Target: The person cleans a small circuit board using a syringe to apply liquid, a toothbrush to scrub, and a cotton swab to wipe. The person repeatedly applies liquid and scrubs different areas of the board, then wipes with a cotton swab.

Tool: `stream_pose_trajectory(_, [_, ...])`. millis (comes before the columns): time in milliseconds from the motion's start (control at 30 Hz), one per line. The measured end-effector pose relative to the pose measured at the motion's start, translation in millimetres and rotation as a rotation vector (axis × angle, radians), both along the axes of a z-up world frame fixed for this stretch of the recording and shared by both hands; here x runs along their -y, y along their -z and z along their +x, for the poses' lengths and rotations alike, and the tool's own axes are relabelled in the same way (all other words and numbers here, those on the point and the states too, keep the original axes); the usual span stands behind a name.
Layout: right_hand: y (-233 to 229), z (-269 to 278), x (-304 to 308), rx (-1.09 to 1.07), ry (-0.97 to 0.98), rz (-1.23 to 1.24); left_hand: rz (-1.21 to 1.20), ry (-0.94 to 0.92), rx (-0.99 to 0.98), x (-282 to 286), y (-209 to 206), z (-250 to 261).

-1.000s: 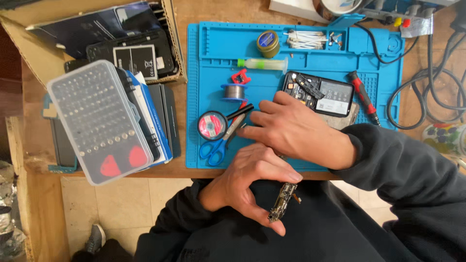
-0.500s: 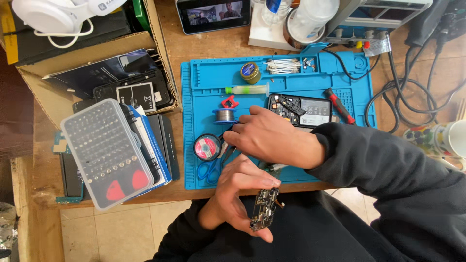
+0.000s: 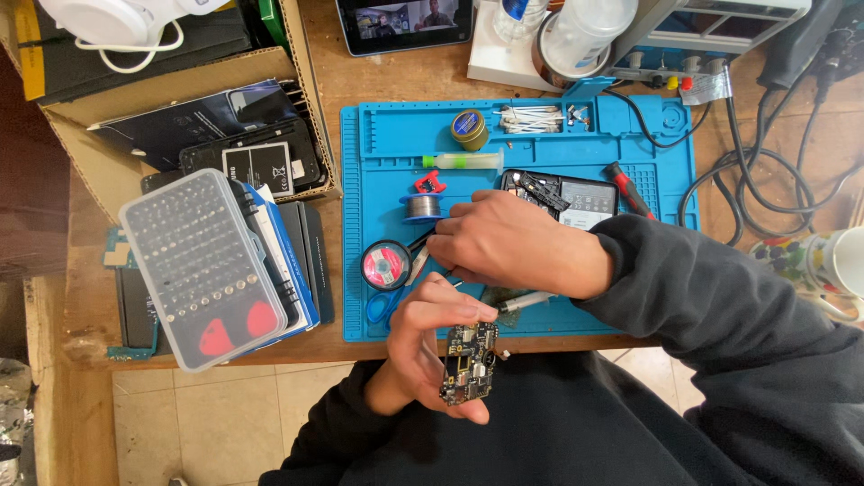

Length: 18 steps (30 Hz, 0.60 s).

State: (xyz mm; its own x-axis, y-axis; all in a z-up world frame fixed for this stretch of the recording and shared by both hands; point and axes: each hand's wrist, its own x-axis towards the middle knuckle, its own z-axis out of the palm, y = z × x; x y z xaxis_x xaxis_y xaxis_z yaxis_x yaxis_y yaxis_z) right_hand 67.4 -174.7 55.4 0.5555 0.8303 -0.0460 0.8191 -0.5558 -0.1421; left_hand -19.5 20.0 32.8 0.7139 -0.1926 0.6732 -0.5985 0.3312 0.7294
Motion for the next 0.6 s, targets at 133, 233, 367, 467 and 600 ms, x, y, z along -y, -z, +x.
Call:
stream_pose_trajectory(133, [-15.4,-5.4,7.0,0.091,-0.001,0.109,-0.075,-0.058,-0.021,3.3,7.3,-4.4])
stream_pose_trajectory(233, [-30.6,-9.0,22.3,0.097,0.002,0.192,-0.105,-0.112,-0.045,0.6,11.5,-3.7])
stream_pose_trajectory(367, [-59.0,-17.4,50.3,-0.072,0.125,0.28,-0.117,-0.199,-0.117,-4.7,23.3,-0.8])
stream_pose_trajectory(467, [-72.2,-35.7,82.4,-0.217,0.334,0.413,-0.104,-0.166,-0.205,-9.9,27.7,-2.3])
stream_pose_trajectory(600, [-78.5,-73.0,122.8,-0.316,0.709,0.775,-0.032,-0.086,-0.294,-8.7,26.7,-2.7])
